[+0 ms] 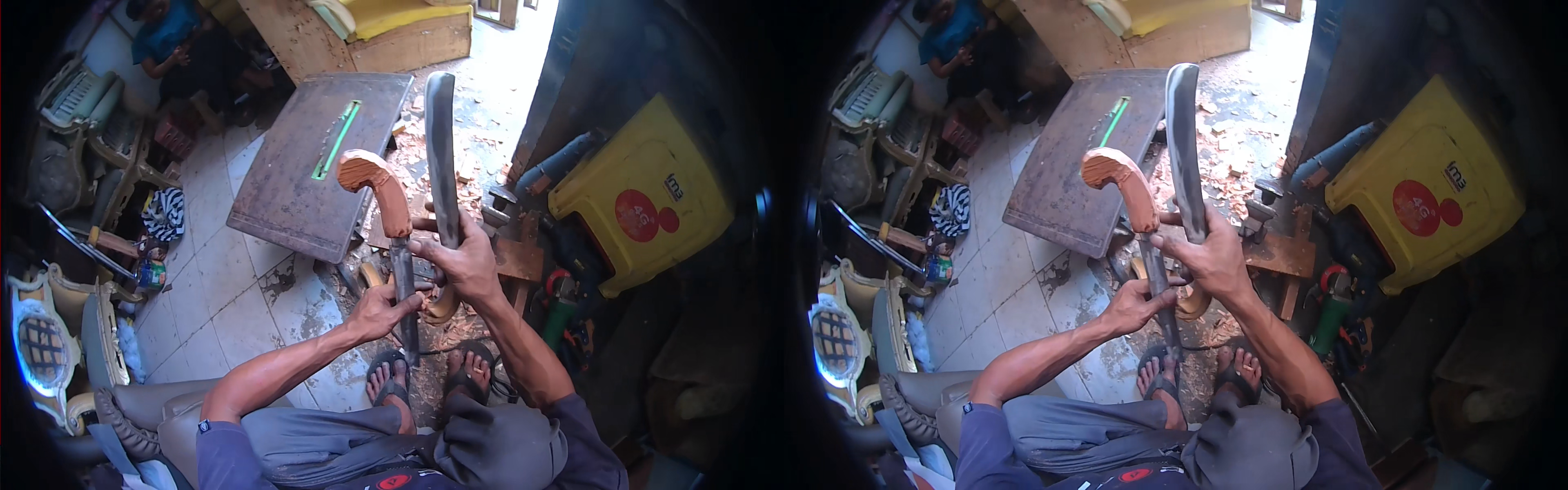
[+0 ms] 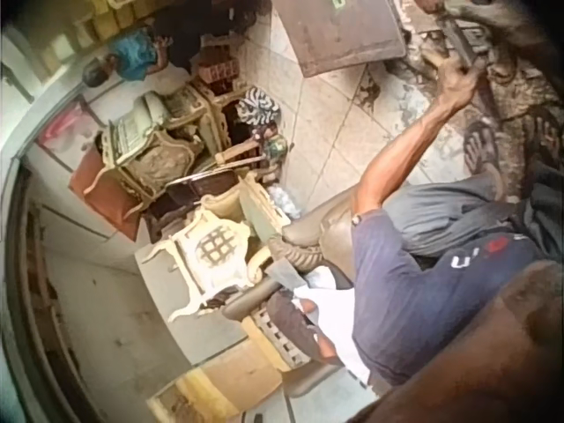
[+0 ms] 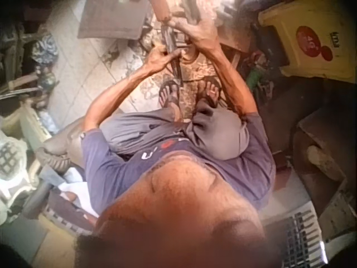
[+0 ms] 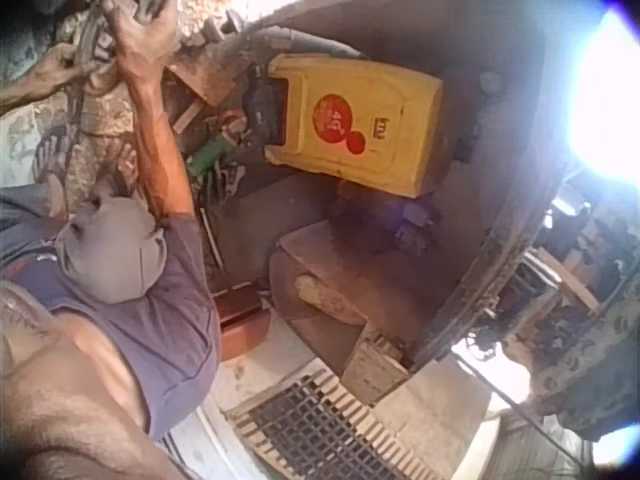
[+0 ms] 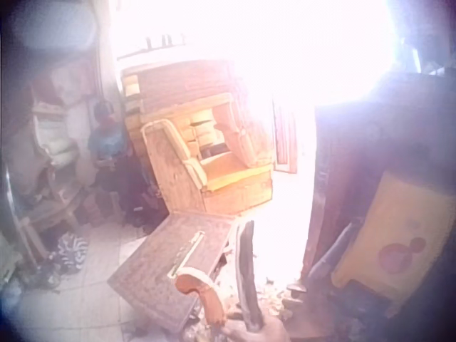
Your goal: The person shapes a piece of curved wood by shaving and scraping it with a large blade.
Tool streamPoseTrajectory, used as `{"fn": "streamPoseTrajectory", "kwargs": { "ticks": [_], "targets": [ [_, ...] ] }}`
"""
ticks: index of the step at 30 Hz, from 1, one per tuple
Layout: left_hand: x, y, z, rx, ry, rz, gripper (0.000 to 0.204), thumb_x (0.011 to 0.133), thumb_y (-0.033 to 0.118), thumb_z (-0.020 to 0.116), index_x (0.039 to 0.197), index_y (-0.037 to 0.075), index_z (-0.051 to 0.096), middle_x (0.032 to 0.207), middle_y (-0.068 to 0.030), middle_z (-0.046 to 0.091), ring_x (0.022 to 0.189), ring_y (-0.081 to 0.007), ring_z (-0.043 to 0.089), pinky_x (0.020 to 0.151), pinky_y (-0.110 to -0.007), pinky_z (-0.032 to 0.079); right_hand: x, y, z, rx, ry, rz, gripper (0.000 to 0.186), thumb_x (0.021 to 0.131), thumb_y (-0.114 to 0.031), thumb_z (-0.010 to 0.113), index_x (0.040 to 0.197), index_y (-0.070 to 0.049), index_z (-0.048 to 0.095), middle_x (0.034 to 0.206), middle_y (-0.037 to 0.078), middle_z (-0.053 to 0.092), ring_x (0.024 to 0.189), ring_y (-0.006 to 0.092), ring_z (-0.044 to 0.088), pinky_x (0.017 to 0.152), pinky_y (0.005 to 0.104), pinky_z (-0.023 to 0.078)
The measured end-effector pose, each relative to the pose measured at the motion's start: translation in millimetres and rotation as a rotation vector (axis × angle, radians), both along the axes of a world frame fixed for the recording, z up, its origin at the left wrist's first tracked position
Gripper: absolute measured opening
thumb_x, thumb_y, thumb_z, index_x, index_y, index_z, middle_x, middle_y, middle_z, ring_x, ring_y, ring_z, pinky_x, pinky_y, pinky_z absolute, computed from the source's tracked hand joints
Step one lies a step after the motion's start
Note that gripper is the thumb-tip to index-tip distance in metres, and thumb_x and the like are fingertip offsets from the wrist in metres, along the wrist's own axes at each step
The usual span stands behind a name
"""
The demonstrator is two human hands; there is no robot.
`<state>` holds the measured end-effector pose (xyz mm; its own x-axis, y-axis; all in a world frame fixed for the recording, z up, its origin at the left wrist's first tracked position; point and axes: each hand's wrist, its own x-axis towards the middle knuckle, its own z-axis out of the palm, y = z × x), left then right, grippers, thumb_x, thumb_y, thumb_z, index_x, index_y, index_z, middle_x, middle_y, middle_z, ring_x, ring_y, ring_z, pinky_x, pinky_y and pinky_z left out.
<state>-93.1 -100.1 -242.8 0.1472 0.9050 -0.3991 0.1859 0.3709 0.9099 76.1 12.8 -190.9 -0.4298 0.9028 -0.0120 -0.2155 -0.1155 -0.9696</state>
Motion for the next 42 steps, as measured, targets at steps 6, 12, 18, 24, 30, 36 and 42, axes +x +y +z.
{"fn": "streamPoseTrajectory", "kwargs": {
  "ticks": [6, 12, 18, 24, 30, 36, 42],
  "targets": [
    [-12.7, 17.5, 34.2, 0.122, 0.243, -0.041, 0.033, 0.102, 0.024, 0.07, 0.124, 0.0, 0.068, 0.107, -0.0034, 0.073, 0.094, -0.0085, 0.064, 0.08, -0.031, 0.053, -20.4, 15.1, 53.7, 0.057, -0.036, 0.234, 0.056, 0.084, -0.02, 0.087, 0.128, 0.005, 0.062, 0.103, 0.007, 0.073, 0.089, 0.0124, 0.067, 0.08, 0.0279, 0.055],
    [-62.7, 25.5, 145.5, 0.671, -0.159, 0.216, 0.065, 0.096, 0.03, 0.075, 0.147, 0.002, 0.046, 0.118, -0.0152, 0.065, 0.115, -0.0236, 0.065, 0.09, -0.035, 0.059, -13.7, 21.2, 60.5, 0.159, 0.041, 0.252, 0.051, 0.084, -0.013, 0.085, 0.128, 0.003, 0.063, 0.102, 0.006, 0.072, 0.09, 0.0112, 0.066, 0.08, 0.0284, 0.055],
    [-51.7, 27.1, 209.2, 0.737, 0.276, 0.297, 0.046, 0.098, 0.015, 0.073, 0.137, -0.001, 0.056, 0.115, -0.0124, 0.07, 0.101, -0.0172, 0.07, 0.086, -0.032, 0.061, -18.3, 21.4, 74.2, 0.238, -0.132, 0.202, 0.055, 0.084, -0.024, 0.086, 0.128, 0.001, 0.063, 0.101, 0.01, 0.073, 0.088, 0.0146, 0.069, 0.078, 0.0306, 0.057],
    [-52.1, 13.2, 216.2, 0.797, 0.249, 0.467, 0.035, 0.102, 0.013, 0.066, 0.13, -0.004, 0.052, 0.116, -0.0145, 0.067, 0.093, -0.0185, 0.072, 0.087, -0.033, 0.063, 27.2, 6.3, 141.5, 0.345, -0.196, -0.112, 0.041, 0.102, -0.026, 0.064, 0.133, 0.001, 0.06, 0.081, 0.006, 0.069, 0.067, 0.0133, 0.065, 0.06, 0.0309, 0.052],
    [-38.2, -36.1, 184.7, 0.814, 0.221, 0.699, 0.026, 0.104, 0.007, 0.052, 0.124, 0.0, 0.038, 0.111, -0.0185, 0.062, 0.087, -0.0219, 0.073, 0.077, -0.034, 0.065, 28.9, -38.5, 166.1, 0.802, -0.408, -0.231, 0.04, 0.101, -0.008, 0.057, 0.14, -0.001, 0.055, 0.072, 0.019, 0.065, 0.059, 0.031, 0.069, 0.057, 0.0429, 0.054],
    [-16.8, -58.2, 164.7, 0.921, 0.467, 0.746, 0.028, 0.104, 0.01, 0.053, 0.124, -0.001, 0.038, 0.116, -0.0181, 0.055, 0.084, -0.0168, 0.066, 0.074, -0.028, 0.058, -12.9, -107.8, 91.5, 0.919, -0.654, -0.06, 0.054, 0.09, -0.005, 0.067, 0.143, -0.003, 0.054, 0.08, 0.014, 0.063, 0.06, 0.0302, 0.065, 0.053, 0.0431, 0.054],
    [-7.2, -76.4, 166.9, 0.927, 0.624, 0.738, 0.026, 0.102, 0.008, 0.054, 0.121, -0.001, 0.038, 0.118, -0.0147, 0.048, 0.089, -0.0142, 0.059, 0.073, -0.026, 0.053, -33.5, -129.8, 94.9, 0.981, -0.607, -0.098, 0.049, 0.092, -0.008, 0.064, 0.141, -0.003, 0.055, 0.073, 0.01, 0.057, 0.056, 0.0271, 0.063, 0.049, 0.0406, 0.052]
  ]
}}
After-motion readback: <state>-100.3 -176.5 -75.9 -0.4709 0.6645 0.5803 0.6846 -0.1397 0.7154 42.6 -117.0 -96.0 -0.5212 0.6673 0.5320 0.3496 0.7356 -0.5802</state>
